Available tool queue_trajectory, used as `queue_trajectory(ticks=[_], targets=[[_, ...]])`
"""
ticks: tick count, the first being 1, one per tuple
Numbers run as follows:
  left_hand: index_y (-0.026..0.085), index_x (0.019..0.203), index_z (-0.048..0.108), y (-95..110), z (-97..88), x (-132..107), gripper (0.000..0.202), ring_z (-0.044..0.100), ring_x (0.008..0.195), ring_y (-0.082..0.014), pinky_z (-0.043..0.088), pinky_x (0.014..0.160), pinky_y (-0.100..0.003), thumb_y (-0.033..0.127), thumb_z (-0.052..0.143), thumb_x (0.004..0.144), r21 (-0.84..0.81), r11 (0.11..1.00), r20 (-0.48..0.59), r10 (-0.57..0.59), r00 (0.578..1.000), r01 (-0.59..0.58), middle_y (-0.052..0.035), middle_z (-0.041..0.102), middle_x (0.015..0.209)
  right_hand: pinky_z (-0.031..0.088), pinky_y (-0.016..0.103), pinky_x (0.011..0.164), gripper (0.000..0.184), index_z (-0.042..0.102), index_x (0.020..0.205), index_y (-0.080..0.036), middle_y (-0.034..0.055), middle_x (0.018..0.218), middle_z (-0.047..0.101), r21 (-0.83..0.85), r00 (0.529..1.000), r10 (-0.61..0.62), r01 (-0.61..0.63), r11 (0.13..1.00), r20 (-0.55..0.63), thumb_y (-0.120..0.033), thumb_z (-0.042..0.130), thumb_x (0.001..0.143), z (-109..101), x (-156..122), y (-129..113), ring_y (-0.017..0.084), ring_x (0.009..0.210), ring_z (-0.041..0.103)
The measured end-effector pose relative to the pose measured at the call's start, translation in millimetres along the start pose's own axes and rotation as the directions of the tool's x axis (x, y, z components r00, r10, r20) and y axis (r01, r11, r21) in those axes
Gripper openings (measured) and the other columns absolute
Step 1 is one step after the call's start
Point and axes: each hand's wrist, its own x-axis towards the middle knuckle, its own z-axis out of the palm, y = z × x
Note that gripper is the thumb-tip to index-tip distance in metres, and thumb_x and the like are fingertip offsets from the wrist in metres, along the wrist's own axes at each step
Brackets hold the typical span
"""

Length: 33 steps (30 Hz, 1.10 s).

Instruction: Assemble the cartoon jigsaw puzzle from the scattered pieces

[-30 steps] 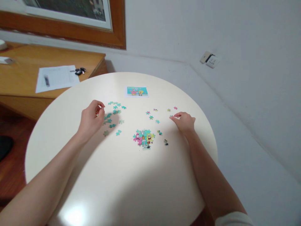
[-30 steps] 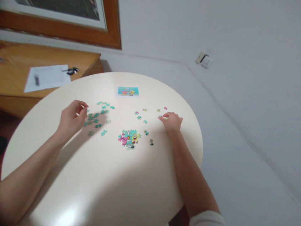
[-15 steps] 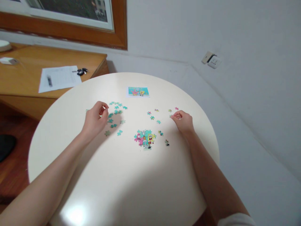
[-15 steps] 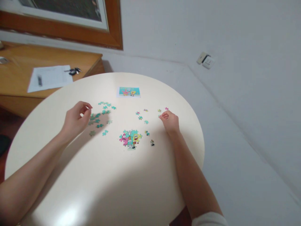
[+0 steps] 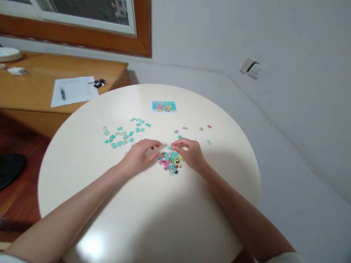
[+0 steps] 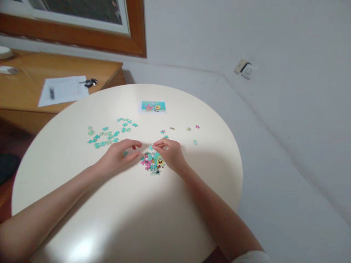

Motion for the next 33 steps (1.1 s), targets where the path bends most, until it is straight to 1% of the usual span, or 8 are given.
queue_trajectory(ticks=[5,10,13,17,20,23,28,33], targets=[[0.018,0.102,0.065,4,11.5,-1,0.020,0.064,0.077,-0.0154,0.052,0.074,-0.030,0.026,0.060,0.083,-0.053,0.997,0.066,0.060,0.996,-0.057,-0.0048,0.072,0.087,0.054,0.026,0.065,0.007,0.069,0.070,-0.019,0.0028,0.070,0.073,0.095,0.999,0.022,-0.026,0.995,0.049,-0.026,0.067,0.071,9,-4,-3,0.015,0.066,0.068],[0.017,0.096,0.067,5,11.8,-1,0.017,0.064,0.075,-0.0142,0.052,0.072,-0.028,0.025,0.056,0.085,-0.099,0.993,0.036,0.069,0.997,-0.066,-0.0047,0.072,0.083,0.055,0.027,0.067,0.010,0.070,0.074,-0.019,0.0034,0.074,0.074,0.158,0.992,0.053,-0.071,0.985,0.113,-0.028,0.067,0.072,12,-6,0,0.016,0.069,0.070],[0.017,0.092,0.068,6,10.5,0,0.018,0.063,0.070,-0.0128,0.052,0.068,-0.026,0.026,0.054,0.086,-0.152,0.988,0.019,0.036,0.999,-0.032,-0.0044,0.072,0.080,0.056,0.028,0.070,0.012,0.070,0.077,-0.018,0.0045,0.077,0.075,0.165,0.989,0.065,-0.087,0.983,0.131,-0.029,0.066,0.073,13,-7,2,0.017,0.073,0.071],[0.017,0.086,0.070,9,8.8,0,0.018,0.062,0.067,-0.0126,0.051,0.066,-0.025,0.027,0.055,0.084,-0.207,0.977,0.025,-0.050,0.998,0.054,-0.0041,0.071,0.076,0.056,0.028,0.071,0.011,0.070,0.078,-0.019,0.0042,0.078,0.075,0.139,0.988,0.057,-0.077,0.987,0.143,-0.028,0.065,0.075,13,-7,1,0.018,0.073,0.071],[0.017,0.077,0.069,9,6.6,1,0.016,0.062,0.067,-0.0128,0.050,0.065,-0.025,0.023,0.055,0.080,-0.226,0.967,0.069,-0.102,0.992,0.115,-0.0038,0.070,0.074,0.055,0.027,0.070,0.011,0.070,0.076,-0.019,0.0033,0.076,0.075,0.108,0.990,0.053,-0.068,0.992,0.132,-0.029,0.065,0.075,13,-7,1,0.017,0.073,0.071],[0.017,0.071,0.067,7,5.4,1,0.015,0.059,0.065,-0.0118,0.048,0.060,-0.023,0.020,0.053,0.077,-0.212,0.963,0.108,-0.145,0.984,0.166,-0.0035,0.069,0.073,0.055,0.026,0.069,0.010,0.070,0.077,-0.020,0.0027,0.075,0.074,0.061,0.994,0.049,-0.055,0.997,0.100,-0.029,0.065,0.075,11,-6,2,0.016,0.071,0.070],[0.016,0.070,0.066,1,8.5,0,0.017,0.055,0.060,-0.0106,0.043,0.056,-0.022,0.020,0.051,0.077,-0.159,0.969,0.130,-0.171,0.977,0.191,-0.0018,0.067,0.068,0.054,0.026,0.069,0.007,0.069,0.077,-0.021,0.0020,0.074,0.074,-0.026,0.998,0.032,-0.031,0.999,0.056,-0.023,0.063,0.075,9,-5,3,0.015,0.070,0.069],[0.015,0.070,0.065,-6,13.8,-1,0.018,0.054,0.058,-0.0105,0.041,0.054,-0.021,0.021,0.051,0.079,-0.166,0.968,0.170,-0.159,0.973,0.187,-0.0021,0.066,0.066,0.053,0.026,0.069,0.008,0.069,0.077,-0.021,0.0019,0.074,0.073,-0.047,0.998,0.020,-0.017,0.999,0.056,-0.022,0.061,0.075,8,-5,1,0.015,0.070,0.069]])
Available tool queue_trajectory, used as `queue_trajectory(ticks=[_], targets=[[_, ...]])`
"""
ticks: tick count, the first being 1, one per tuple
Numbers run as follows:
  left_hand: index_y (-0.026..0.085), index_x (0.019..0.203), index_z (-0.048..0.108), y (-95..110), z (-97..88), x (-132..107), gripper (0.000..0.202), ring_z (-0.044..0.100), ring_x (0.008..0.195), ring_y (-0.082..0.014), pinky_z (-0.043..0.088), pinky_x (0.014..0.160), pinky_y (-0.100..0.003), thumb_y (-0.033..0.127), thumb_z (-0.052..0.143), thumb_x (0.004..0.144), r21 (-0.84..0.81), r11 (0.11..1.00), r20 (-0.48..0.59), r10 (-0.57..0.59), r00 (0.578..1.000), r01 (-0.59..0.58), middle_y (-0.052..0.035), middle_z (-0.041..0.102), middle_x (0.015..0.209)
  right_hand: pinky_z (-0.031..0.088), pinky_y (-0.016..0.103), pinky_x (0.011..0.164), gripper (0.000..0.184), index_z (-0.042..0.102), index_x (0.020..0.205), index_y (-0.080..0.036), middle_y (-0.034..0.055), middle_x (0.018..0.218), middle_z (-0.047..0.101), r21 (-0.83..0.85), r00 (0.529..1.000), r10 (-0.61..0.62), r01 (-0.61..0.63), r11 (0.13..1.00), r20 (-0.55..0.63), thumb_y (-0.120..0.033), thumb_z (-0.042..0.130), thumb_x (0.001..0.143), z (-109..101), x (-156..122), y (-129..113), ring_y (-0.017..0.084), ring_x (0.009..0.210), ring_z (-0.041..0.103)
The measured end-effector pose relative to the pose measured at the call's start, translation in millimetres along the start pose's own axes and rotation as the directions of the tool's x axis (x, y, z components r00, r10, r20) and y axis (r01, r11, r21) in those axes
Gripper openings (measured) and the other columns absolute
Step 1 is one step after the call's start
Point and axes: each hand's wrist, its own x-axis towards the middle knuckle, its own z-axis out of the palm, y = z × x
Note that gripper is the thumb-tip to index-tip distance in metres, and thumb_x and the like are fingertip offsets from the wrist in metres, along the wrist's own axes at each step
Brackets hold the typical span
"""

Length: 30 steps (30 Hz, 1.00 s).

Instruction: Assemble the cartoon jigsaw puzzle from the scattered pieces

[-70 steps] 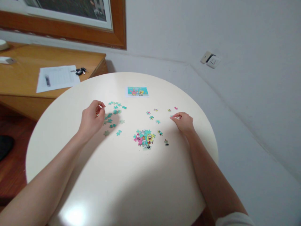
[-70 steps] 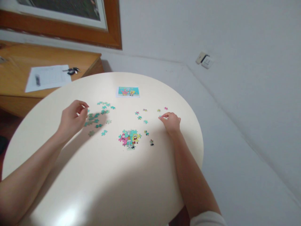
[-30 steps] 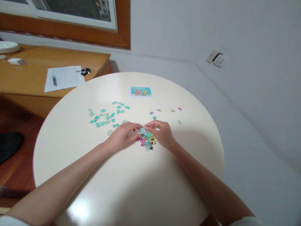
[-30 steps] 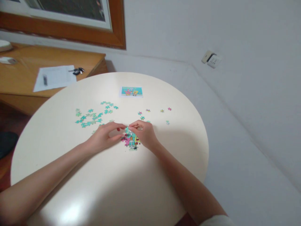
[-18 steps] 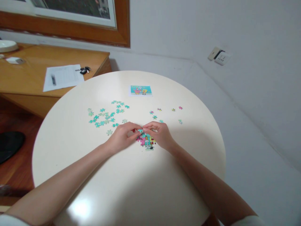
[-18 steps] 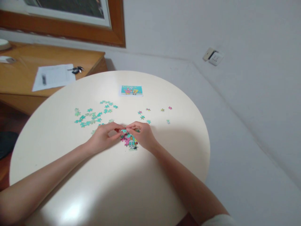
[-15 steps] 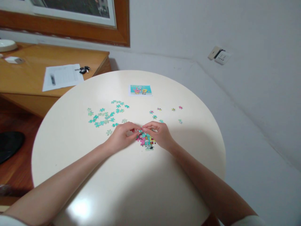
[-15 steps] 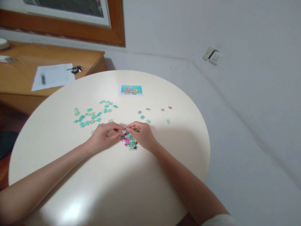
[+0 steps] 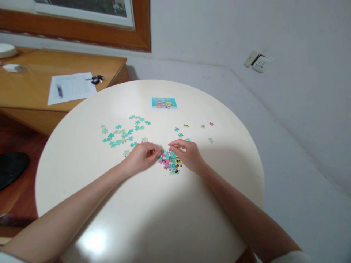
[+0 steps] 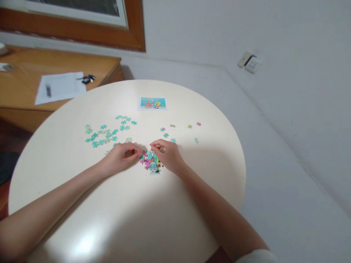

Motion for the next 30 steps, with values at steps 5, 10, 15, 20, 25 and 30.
queue_trajectory(ticks=[5,10,15,20,25,30], targets=[[0.015,0.070,0.065,-1.0,-0.5,-0.1,0.019,0.053,0.057,-0.0103,0.041,0.054,-0.021,0.021,0.050,0.079,0.001,1.000,0.036,0.004,0.999,-0.004,-0.0024,0.066,0.066,0.052,0.026,0.069,0.009,0.069,0.077,-0.021,0.0015,0.074,0.073,-0.006,1.000,-0.001,0.001,1.000,0.004,-0.021,0.060,0.076,-0.6,-1.1,-0.1,0.014,0.069,0.068],[0.015,0.069,0.065,0.1,-2.1,-0.3,0.019,0.052,0.056,-0.0098,0.040,0.054,-0.021,0.021,0.049,0.079,0.009,1.000,0.047,0.014,0.999,-0.015,-0.0018,0.065,0.065,0.051,0.025,0.067,0.010,0.069,0.078,-0.020,0.0018,0.073,0.073,-0.022,1.000,-0.008,0.009,1.000,0.015,-0.022,0.059,0.076,0.0,-1.6,1.8,0.014,0.068,0.068],[0.016,0.069,0.065,0.6,-2.4,0.1,0.020,0.050,0.055,-0.0095,0.039,0.054,-0.021,0.020,0.048,0.079,0.011,1.000,0.055,0.016,0.998,-0.017,-0.0013,0.064,0.064,0.051,0.024,0.066,0.012,0.069,0.079,-0.020,0.0013,0.072,0.073,-0.066,0.998,-0.025,0.028,0.997,0.050,-0.021,0.057,0.077,-0.6,-2.1,2.7,0.013,0.067,0.067],[0.016,0.074,0.068,-0.1,-2.0,1.3,0.021,0.054,0.059,-0.0110,0.042,0.057,-0.023,0.020,0.048,0.079,0.012,1.000,0.072,0.017,0.997,-0.018,-0.0034,0.068,0.071,0.050,0.024,0.066,0.013,0.069,0.079,-0.020,0.0012,0.073,0.072,-0.116,0.992,-0.020,0.035,0.993,0.122,-0.019,0.057,0.076,-1.3,-1.2,2.6,0.013,0.067,0.065],[0.016,0.076,0.069,1.6,-3.0,2.3,0.021,0.057,0.064,-0.0122,0.043,0.058,-0.023,0.019,0.048,0.080,0.005,0.998,0.080,0.058,0.995,-0.059,-0.0042,0.069,0.074,0.048,0.022,0.065,0.014,0.069,0.080,-0.018,0.0006,0.072,0.069,-0.132,0.987,-0.041,0.061,0.989,0.154,-0.015,0.057,0.075,-0.1,0.0,5.4,0.011,0.065,0.060],[0.016,0.076,0.066,-0.1,-2.4,1.1,0.018,0.051,0.056,-0.0106,0.040,0.054,-0.022,0.019,0.049,0.079,0.015,1.000,0.061,0.023,0.998,-0.024,-0.0010,0.063,0.065,0.046,0.022,0.064,0.014,0.070,0.081,-0.019,0.0001,0.073,0.066,-0.131,0.985,-0.058,0.080,0.988,0.162,-0.014,0.058,0.075,1.1,0.3,9.0,0.010,0.064,0.057]])
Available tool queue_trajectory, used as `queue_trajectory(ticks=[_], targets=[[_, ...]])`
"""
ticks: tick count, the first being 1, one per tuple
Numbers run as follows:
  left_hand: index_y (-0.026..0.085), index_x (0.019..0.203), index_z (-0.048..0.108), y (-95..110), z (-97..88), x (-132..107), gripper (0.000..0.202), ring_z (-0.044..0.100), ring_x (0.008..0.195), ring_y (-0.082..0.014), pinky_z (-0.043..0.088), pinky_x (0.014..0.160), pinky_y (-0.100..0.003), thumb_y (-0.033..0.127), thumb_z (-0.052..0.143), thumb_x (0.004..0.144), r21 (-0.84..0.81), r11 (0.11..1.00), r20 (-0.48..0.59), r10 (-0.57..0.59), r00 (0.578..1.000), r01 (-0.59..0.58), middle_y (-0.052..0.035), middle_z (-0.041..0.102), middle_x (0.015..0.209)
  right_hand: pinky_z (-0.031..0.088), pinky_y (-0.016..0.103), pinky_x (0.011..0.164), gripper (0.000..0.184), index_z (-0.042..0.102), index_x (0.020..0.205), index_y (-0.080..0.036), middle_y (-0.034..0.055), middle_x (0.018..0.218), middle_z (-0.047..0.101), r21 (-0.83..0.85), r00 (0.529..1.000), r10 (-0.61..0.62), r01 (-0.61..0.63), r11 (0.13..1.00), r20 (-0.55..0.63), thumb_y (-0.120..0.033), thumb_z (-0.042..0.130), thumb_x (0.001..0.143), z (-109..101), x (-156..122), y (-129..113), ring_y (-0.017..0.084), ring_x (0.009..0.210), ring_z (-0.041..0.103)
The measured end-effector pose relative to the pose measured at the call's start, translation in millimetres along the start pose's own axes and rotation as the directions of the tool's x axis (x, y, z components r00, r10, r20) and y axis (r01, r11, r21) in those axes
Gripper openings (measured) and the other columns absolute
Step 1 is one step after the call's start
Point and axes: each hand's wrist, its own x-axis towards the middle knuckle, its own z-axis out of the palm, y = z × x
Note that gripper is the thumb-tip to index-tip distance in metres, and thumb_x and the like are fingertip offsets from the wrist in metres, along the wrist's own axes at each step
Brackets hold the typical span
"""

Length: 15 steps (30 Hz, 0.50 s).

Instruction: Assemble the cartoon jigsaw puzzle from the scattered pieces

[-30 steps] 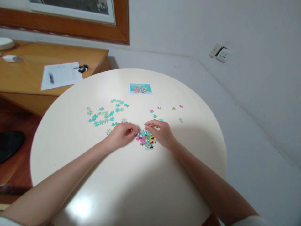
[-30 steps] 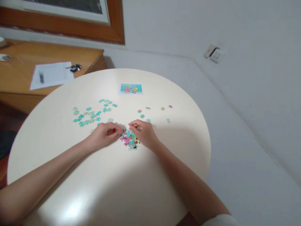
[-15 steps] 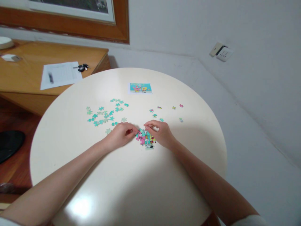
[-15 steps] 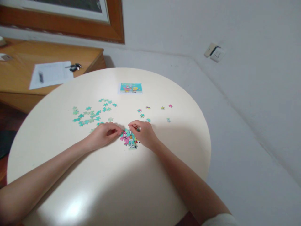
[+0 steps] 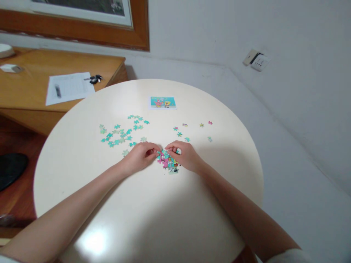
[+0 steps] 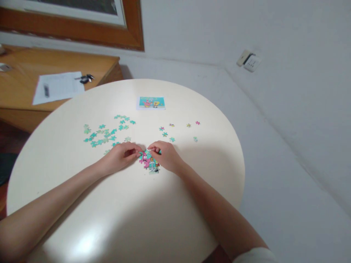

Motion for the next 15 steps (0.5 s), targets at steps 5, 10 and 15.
queue_trajectory(ticks=[5,10,15], targets=[[0.016,0.082,0.067,-1.2,0.1,-0.9,0.019,0.049,0.055,-0.0106,0.039,0.053,-0.021,0.019,0.049,0.079,-0.004,0.999,0.014,-0.032,0.999,0.033,0.0002,0.060,0.062,0.046,0.022,0.063,0.015,0.070,0.082,-0.019,0.0000,0.073,0.066,-0.003,1.000,-0.008,0.008,1.000,0.013,-0.013,0.057,0.076,-0.1,0.3,-0.5,0.009,0.064,0.055],[0.016,0.082,0.068,3.4,-2.0,-0.3,0.018,0.048,0.055,-0.0107,0.039,0.053,-0.022,0.019,0.050,0.079,0.004,0.999,0.016,-0.032,0.999,0.032,-0.0002,0.060,0.062,0.045,0.022,0.065,0.015,0.070,0.082,-0.018,0.0002,0.073,0.065,-0.016,1.000,-0.011,0.011,1.000,0.023,-0.011,0.058,0.077,-1.2,0.4,-2.4,0.009,0.065,0.055],[0.016,0.083,0.069,5.4,-3.7,-0.2,0.018,0.048,0.055,-0.0105,0.039,0.053,-0.021,0.020,0.051,0.080,0.019,0.999,0.017,-0.028,0.999,0.028,-0.0007,0.061,0.064,0.045,0.022,0.064,0.016,0.070,0.081,-0.019,-0.0001,0.073,0.064,-0.016,0.999,-0.010,0.011,1.000,0.030,-0.010,0.058,0.076,-1.3,0.5,-2.7,0.009,0.064,0.055]])
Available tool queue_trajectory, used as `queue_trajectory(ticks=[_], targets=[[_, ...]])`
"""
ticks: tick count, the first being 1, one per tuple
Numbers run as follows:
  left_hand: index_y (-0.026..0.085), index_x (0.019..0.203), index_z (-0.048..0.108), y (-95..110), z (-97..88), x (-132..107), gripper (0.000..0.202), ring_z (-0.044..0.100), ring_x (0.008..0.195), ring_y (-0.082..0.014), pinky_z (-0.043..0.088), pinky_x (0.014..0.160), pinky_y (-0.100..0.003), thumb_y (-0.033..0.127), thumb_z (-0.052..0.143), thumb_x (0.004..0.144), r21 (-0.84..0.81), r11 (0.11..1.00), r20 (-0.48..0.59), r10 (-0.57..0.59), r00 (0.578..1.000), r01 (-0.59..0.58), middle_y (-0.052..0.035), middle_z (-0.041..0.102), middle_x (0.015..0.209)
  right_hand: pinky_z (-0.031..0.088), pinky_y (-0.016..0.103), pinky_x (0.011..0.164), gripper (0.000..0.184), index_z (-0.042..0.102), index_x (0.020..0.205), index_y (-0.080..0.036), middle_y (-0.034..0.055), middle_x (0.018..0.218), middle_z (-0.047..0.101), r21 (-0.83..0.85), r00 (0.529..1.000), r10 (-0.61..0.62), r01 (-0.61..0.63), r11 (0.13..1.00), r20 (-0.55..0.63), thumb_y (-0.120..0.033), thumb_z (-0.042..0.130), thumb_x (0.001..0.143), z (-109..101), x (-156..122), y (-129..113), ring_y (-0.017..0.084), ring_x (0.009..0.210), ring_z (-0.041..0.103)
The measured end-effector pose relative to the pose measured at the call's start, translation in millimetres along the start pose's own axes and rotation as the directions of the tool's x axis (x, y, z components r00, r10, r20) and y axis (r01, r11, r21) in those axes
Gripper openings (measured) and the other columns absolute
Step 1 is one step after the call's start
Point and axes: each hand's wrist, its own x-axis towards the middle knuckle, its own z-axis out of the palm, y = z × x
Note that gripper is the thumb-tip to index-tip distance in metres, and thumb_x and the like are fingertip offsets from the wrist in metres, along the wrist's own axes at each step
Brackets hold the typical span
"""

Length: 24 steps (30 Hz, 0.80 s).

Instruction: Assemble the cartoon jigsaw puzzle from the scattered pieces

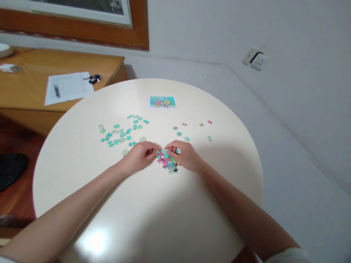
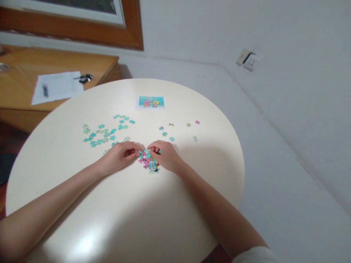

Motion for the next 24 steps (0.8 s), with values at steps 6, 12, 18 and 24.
queue_trajectory(ticks=[6,12,18,24], targets=[[0.016,0.082,0.070,-3.0,1.4,0.3,0.018,0.050,0.056,-0.0103,0.038,0.053,-0.021,0.020,0.053,0.080,0.002,1.000,-0.021,0.008,1.000,-0.008,-0.0017,0.064,0.066,0.045,0.022,0.065,0.017,0.070,0.080,-0.018,0.0002,0.073,0.064,-0.008,1.000,-0.003,0.003,1.000,0.006,-0.009,0.057,0.076,0.4,0.4,0.0,0.010,0.065,0.055],[0.015,0.069,0.067,-4.0,2.9,1.6,0.016,0.047,0.053,-0.0089,0.036,0.053,-0.021,0.018,0.054,0.079,0.044,0.998,-0.035,0.047,0.998,-0.045,-0.0001,0.061,0.060,0.044,0.022,0.064,0.017,0.070,0.079,-0.017,0.0004,0.073,0.063,-0.013,1.000,0.009,-0.009,1.000,0.018,-0.006,0.057,0.075,-0.5,1.5,-1.1,0.009,0.065,0.053],[0.015,0.066,0.065,-8.0,4.3,2.3,0.017,0.047,0.052,-0.0087,0.036,0.054,-0.021,0.015,0.054,0.079,0.079,0.993,-0.040,0.096,0.995,-0.093,0.0003,0.060,0.059,0.044,0.022,0.064,0.016,0.069,0.079,-0.017,0.0003,0.072,0.063,-0.010,1.000,0.000,0.000,1.000,0.005,-0.008,0.058,0.075,1.1,1.2,0.4,0.009,0.064,0.053],[0.015,0.072,0.068,-6.6,2.8,1.4,0.018,0.048,0.053,-0.0093,0.037,0.054,-0.022,0.014,0.051,0.080,0.090,0.982,-0.034,0.171,0.985,-0.168,-0.0007,0.061,0.061,0.044,0.022,0.062,0.012,0.068,0.078,-0.017,0.0003,0.068,0.063,0.003,0.989,-0.044,0.045,0.999,-0.141,-0.015,0.057,0.077,-3.4,1.1,3.6,0.010,0.061,0.054]])
